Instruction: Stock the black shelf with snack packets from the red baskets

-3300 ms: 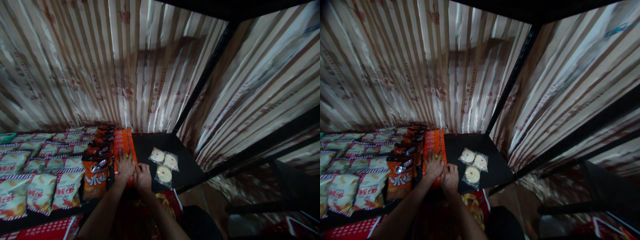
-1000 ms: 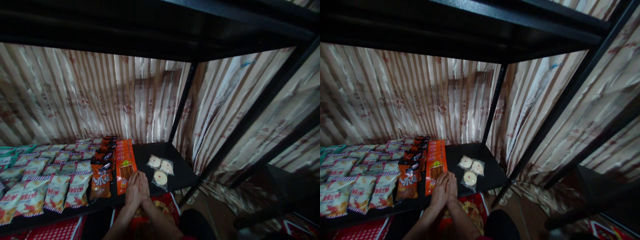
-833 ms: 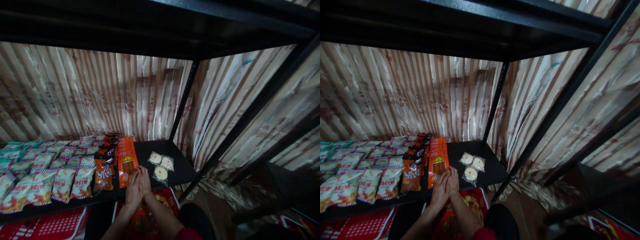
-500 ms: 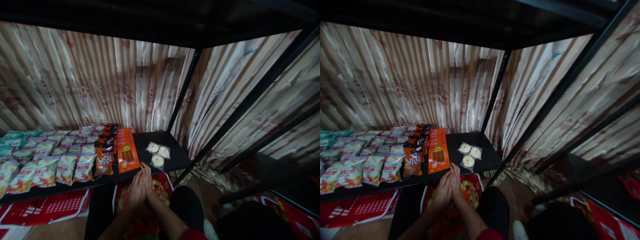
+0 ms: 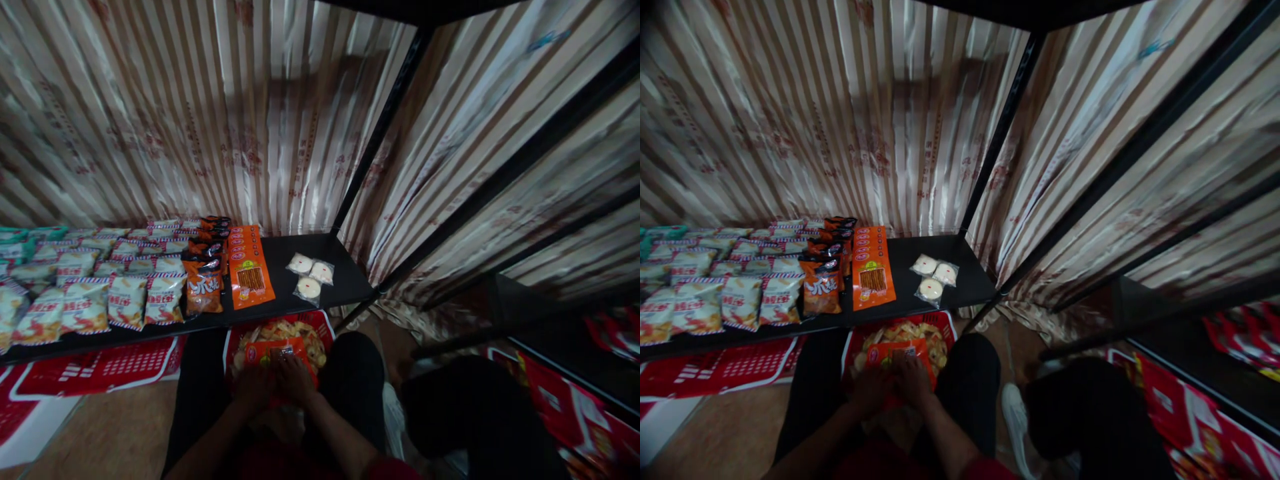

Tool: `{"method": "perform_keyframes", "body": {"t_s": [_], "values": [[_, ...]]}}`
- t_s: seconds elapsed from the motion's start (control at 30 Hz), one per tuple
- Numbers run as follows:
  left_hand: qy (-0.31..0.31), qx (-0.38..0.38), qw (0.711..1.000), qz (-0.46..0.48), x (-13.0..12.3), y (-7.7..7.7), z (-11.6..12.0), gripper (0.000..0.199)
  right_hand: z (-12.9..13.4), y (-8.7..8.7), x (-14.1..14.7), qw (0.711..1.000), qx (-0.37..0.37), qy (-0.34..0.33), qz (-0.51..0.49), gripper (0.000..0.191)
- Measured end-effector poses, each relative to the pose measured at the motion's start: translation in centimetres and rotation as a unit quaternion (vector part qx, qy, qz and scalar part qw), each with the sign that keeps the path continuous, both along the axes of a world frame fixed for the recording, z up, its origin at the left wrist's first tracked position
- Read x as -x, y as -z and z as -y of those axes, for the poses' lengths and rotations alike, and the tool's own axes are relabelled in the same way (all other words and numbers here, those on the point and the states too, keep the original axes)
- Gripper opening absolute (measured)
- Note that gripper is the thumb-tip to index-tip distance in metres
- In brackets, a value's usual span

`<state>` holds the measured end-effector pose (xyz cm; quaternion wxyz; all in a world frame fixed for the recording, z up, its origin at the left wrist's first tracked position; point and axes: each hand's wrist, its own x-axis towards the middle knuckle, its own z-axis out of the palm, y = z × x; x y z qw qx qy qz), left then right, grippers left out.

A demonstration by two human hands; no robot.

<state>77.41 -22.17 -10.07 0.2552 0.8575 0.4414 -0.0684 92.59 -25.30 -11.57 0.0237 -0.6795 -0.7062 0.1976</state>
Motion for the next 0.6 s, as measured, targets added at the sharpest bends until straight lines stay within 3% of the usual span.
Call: {"method": "perform_keyframes", "body": {"t_s": [0.17, 0.37, 0.6], "values": [[0.009, 0.031, 0.999, 0.000, 0.6, 0.7, -0.3, 0.050, -0.3, -0.9, 0.0, 0.998, 0.056, 0.015, -0.008, 0.048], [0.034, 0.070, 0.997, 0.013, 1.5, 0.2, -0.1, 0.067, 0.1, -1.2, -0.1, 0.997, 0.081, -0.002, -0.018, 0.056], [0.049, 0.085, 0.991, 0.090, 2.1, -0.7, 0.2, 0.064, 0.2, -2.4, 0.1, 0.996, 0.081, 0.017, -0.019, 0.056]]}}
